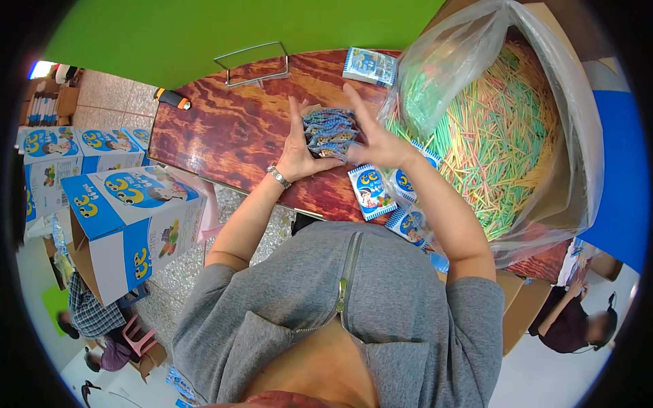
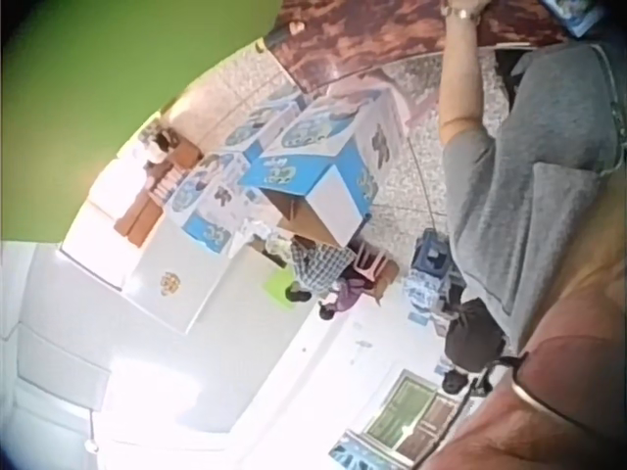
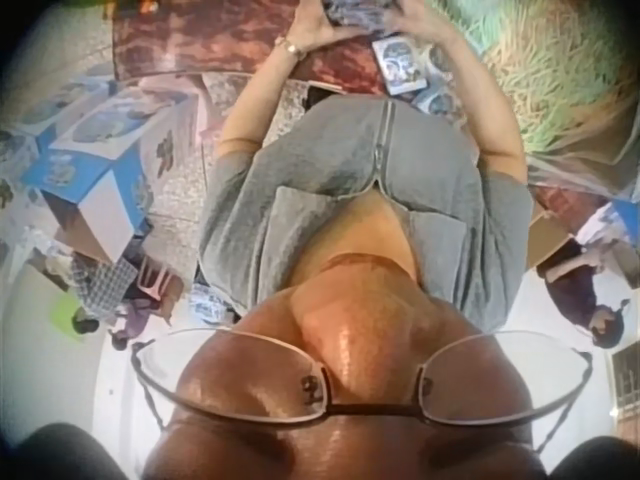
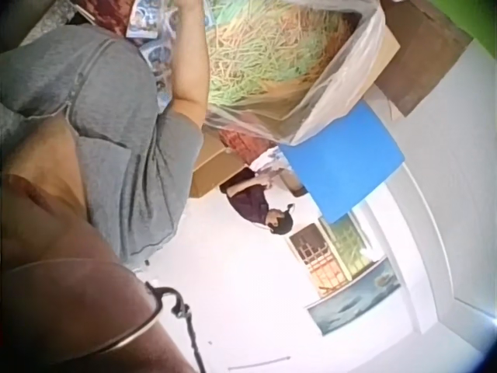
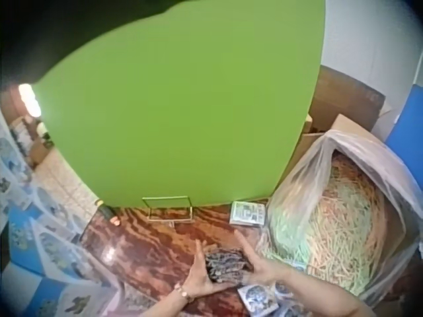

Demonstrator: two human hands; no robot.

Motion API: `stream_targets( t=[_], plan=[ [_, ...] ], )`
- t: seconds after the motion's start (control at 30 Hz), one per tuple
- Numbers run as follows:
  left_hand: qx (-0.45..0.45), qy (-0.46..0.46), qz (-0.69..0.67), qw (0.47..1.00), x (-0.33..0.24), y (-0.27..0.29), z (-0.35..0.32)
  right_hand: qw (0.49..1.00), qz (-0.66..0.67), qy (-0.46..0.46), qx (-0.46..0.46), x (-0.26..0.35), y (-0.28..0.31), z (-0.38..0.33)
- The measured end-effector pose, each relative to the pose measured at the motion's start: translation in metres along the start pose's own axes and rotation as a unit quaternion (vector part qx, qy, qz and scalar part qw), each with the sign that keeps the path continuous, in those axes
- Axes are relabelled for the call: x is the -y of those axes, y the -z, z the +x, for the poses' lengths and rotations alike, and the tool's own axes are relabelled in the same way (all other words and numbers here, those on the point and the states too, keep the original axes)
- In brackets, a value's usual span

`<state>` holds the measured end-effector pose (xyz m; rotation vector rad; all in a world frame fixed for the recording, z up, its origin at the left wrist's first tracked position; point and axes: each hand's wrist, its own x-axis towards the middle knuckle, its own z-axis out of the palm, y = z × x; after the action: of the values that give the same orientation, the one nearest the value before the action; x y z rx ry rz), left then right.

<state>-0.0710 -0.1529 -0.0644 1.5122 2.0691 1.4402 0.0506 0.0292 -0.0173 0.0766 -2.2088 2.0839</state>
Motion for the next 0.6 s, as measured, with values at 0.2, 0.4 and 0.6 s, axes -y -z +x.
stream_targets(
  t=[0.2, 0.4, 0.6],
  plan=[
    [0.05, 0.024, -0.086, 0.995, 0.003, -0.009, 0.005, 0.95, -0.31, -0.03, -0.034, 0.019, -0.017, -0.001],
    [0.129, -0.07, 0.106, 0.984, -0.069, 0.019, 0.028, 0.945, -0.241, 0.162, -0.148, 0.029, -0.02, -0.028],
    [0.359, -0.214, -0.015, 0.908, -0.205, -0.036, 0.054, 0.899, -0.233, 0.153, -0.338, 0.113, -0.04, -0.19]
  ],
)
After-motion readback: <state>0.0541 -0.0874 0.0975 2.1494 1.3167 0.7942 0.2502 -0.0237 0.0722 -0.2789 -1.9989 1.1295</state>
